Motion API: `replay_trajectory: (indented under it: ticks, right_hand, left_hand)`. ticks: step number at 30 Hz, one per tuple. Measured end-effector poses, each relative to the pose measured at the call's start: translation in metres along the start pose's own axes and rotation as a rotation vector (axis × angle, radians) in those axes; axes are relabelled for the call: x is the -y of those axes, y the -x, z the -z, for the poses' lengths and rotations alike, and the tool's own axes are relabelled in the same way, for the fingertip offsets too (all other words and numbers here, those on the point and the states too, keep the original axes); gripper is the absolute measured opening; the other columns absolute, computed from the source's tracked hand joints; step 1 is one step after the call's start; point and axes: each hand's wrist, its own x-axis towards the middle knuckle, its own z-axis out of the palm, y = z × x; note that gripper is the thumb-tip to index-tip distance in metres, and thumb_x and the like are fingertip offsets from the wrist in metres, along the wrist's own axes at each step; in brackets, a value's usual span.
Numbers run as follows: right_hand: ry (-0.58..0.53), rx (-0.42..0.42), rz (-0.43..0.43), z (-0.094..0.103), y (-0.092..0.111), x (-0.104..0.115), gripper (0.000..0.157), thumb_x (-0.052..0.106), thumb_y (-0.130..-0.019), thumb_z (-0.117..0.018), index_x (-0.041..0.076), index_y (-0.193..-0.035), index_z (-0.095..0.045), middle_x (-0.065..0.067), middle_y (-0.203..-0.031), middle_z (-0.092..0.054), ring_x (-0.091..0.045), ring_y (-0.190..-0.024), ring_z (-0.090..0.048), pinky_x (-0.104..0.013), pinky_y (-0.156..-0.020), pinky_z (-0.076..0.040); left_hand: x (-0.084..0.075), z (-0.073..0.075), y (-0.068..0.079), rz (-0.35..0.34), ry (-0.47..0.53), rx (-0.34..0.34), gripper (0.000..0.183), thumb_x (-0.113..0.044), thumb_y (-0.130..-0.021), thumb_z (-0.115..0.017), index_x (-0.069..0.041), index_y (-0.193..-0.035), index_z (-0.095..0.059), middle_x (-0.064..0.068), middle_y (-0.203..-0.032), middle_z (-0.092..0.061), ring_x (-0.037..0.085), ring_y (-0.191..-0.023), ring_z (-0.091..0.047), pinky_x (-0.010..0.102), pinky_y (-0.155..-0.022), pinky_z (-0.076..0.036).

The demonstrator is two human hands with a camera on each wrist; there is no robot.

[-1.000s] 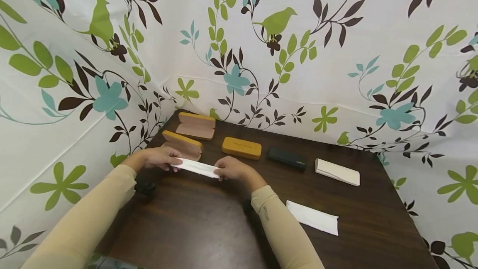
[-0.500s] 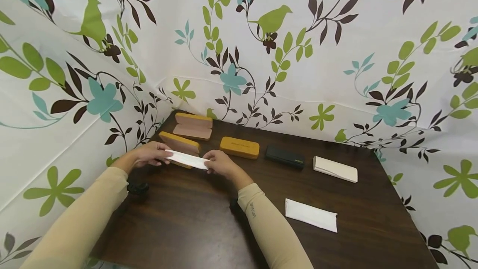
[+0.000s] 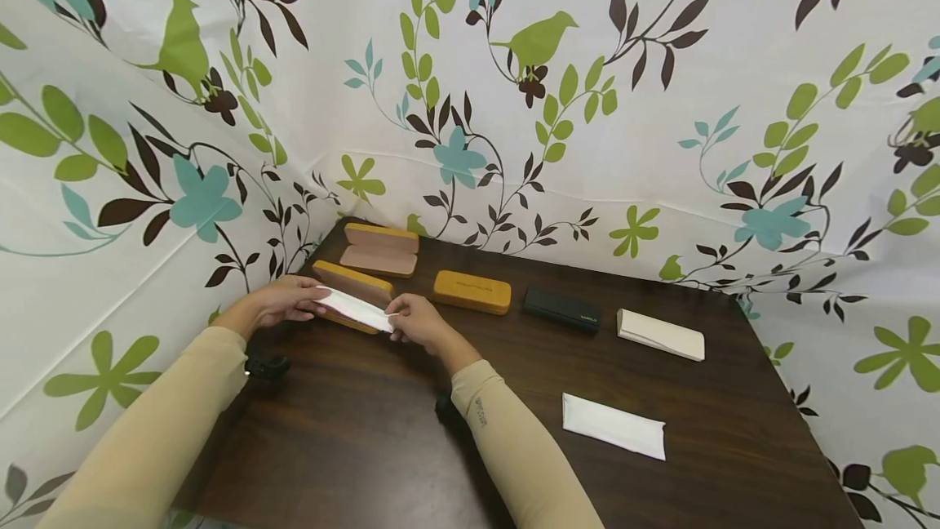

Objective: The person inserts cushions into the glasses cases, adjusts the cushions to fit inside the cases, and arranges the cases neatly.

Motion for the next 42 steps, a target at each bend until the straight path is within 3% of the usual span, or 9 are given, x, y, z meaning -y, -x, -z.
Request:
replay_trajectory:
  ticks: [4,16,26,31,38,42]
  right_hand:
    - [-0.041,-0.004,-0.034,-0.007,-0.008,-0.001,0.013,0.004,-0.101,-0.061,0.002,-0.113,-0.065,-0.008,-0.084,-0.066,-0.017,-0.068,-0.064,-0.029,-0.061,-0.050]
    - [-0.194,0.024,-0.110,-0.017,-0.018,0.003,0.019,0.006,-0.104,-0.056,0.003,-0.120,-0.064,-0.010,-0.091,-0.063,-0.018,-0.072,-0.071,-0.028,-0.063,-0.056]
    - [-0.261,0.028,-0.158,-0.022,-0.020,0.007,0.026,0.012,-0.107,-0.052,0.002,-0.127,-0.063,-0.017,-0.099,-0.063,-0.023,-0.075,-0.074,-0.026,-0.060,-0.057]
    - [-0.276,-0.007,-0.178,-0.021,-0.018,0.009,0.028,0.011,-0.105,-0.051,0.002,-0.130,-0.061,-0.019,-0.104,-0.062,-0.022,-0.070,-0.073,-0.025,-0.056,-0.055]
    - [-0.279,-0.060,-0.189,-0.018,-0.015,0.011,0.033,0.011,-0.105,-0.053,0.001,-0.136,-0.057,-0.019,-0.107,-0.065,-0.023,-0.069,-0.073,-0.026,-0.055,-0.056]
    - [-0.230,-0.136,-0.182,-0.019,-0.012,0.014,0.032,0.016,-0.107,-0.051,-0.003,-0.133,-0.058,-0.018,-0.103,-0.070,-0.019,-0.065,-0.071,-0.025,-0.055,-0.056]
  left_hand:
    - [0.003,0.007,-0.001,0.014,0.022,-0.021,0.029,-0.024,-0.103,-0.062,0.000,-0.119,-0.057,0.001,-0.092,-0.072,0.010,-0.084,-0.070,0.022,-0.072,-0.058]
    - [0.008,0.017,-0.003,0.007,0.115,-0.037,0.056,-0.019,-0.106,-0.057,0.014,-0.145,-0.036,-0.001,-0.091,-0.074,0.009,-0.084,-0.072,0.023,-0.076,-0.059]
    - [0.006,0.025,-0.006,0.028,0.103,-0.046,0.053,-0.017,-0.108,-0.051,0.018,-0.144,-0.035,0.006,-0.091,-0.076,0.012,-0.083,-0.074,0.026,-0.076,-0.060]
    - [0.001,0.024,-0.005,0.062,0.059,-0.062,0.051,-0.019,-0.109,-0.046,0.018,-0.143,-0.036,0.010,-0.092,-0.076,0.014,-0.083,-0.075,0.026,-0.073,-0.060]
    - [-0.017,0.018,0.000,0.067,-0.134,-0.168,0.049,-0.021,-0.108,-0.041,0.017,-0.138,-0.048,0.025,-0.120,-0.068,0.014,-0.080,-0.074,0.028,-0.071,-0.061]
    - [-0.022,0.018,0.001,0.033,-0.228,-0.278,0.043,-0.020,-0.106,-0.042,0.012,-0.129,-0.059,0.015,-0.106,-0.073,0.009,-0.072,-0.071,0.029,-0.069,-0.059]
